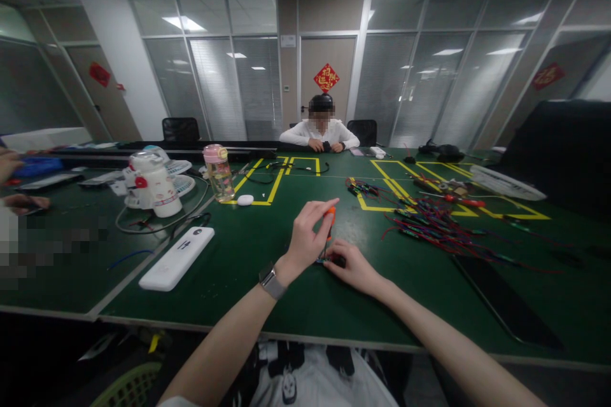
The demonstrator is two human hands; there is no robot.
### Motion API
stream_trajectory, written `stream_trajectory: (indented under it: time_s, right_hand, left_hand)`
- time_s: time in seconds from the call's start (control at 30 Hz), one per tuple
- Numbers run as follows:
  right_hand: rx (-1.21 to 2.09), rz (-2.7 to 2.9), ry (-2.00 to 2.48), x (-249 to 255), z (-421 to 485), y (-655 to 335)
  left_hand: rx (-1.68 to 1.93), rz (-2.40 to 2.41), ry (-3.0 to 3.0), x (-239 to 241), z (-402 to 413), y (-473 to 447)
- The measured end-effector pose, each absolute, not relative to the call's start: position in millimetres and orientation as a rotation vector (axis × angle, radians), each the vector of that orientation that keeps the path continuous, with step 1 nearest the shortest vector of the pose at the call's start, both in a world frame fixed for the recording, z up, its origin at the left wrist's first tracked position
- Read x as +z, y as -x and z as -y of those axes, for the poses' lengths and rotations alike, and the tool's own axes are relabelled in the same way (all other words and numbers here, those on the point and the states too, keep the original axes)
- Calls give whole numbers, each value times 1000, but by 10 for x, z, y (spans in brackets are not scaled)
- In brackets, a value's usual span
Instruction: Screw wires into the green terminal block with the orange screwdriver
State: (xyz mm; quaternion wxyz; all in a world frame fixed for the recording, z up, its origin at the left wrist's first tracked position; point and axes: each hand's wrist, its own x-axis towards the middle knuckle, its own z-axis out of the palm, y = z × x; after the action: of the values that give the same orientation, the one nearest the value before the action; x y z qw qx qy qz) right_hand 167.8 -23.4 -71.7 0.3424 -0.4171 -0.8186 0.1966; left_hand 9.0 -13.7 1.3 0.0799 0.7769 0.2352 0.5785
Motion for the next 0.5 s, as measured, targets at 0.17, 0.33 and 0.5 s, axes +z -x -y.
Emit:
stream_trajectory:
  time_s: [0.17,0.33,0.5]
  right_hand:
    - [508,2132,1089,-721,233,-1681]
    - [499,2133,1079,-717,240,-1678]
    - [497,2137,1077,-710,242,-1682]
  left_hand:
    - [1808,-772,-2314,13,137,-100]
    - [1740,-686,-2318,2,141,-92]
    - [1805,-732,-2293,10,143,-99]
